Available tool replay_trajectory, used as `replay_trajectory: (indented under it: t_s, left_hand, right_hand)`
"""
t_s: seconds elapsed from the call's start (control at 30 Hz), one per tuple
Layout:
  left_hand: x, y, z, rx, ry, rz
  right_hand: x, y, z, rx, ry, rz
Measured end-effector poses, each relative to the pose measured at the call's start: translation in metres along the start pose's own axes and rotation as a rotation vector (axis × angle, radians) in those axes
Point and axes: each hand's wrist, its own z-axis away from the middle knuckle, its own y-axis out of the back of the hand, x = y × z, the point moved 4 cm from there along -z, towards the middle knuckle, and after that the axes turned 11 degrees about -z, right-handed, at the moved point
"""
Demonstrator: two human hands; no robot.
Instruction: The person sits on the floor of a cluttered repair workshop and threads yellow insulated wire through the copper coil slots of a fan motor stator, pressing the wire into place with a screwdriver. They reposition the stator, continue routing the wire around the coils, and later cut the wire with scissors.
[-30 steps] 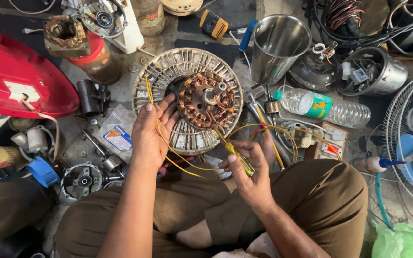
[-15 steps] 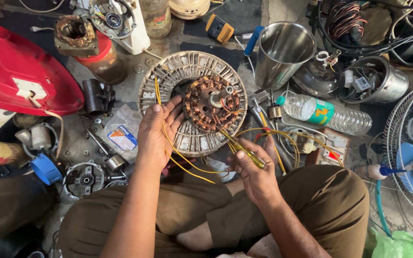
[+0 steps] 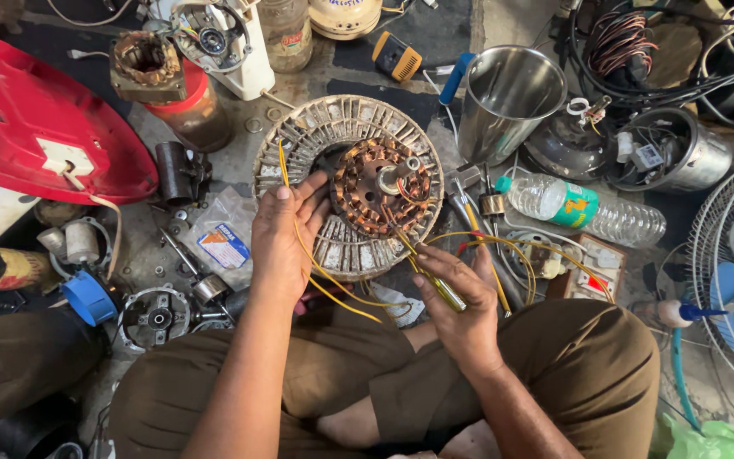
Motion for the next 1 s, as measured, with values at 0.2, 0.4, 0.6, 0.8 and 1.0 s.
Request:
replay_trajectory:
  t_s: [0.2, 0.4, 0.6, 0.8, 1.0]
  left_hand:
    - [0.002, -0.020, -0.014, 0.043, -0.116, -0.135]
    - [-0.009, -0.041, -0.027, 0.104, -0.270, -0.335]
    - [-0.019, -0.035, -0.031, 0.175, -0.329, -0.458]
    - [-0.024, -0.041, -0.033, 0.264, -0.431, -0.663]
    - [-0.020, -0.053, -0.027, 0.294, -0.471, -0.828]
  right_hand:
    - [-0.002, -0.001, 0.002, -0.001, -0.011, 0.041]
    - [0.020, 0.007, 0.009, -0.089, -0.416, -0.468]
    - [0.019, 0.010, 0.000, -0.098, -0.302, -0.112]
    - [0.016, 0.016, -0.010, -0.138, -0.103, 0.005]
    - [0.062, 0.005, 0.003, -0.035, -0.676, -0.513]
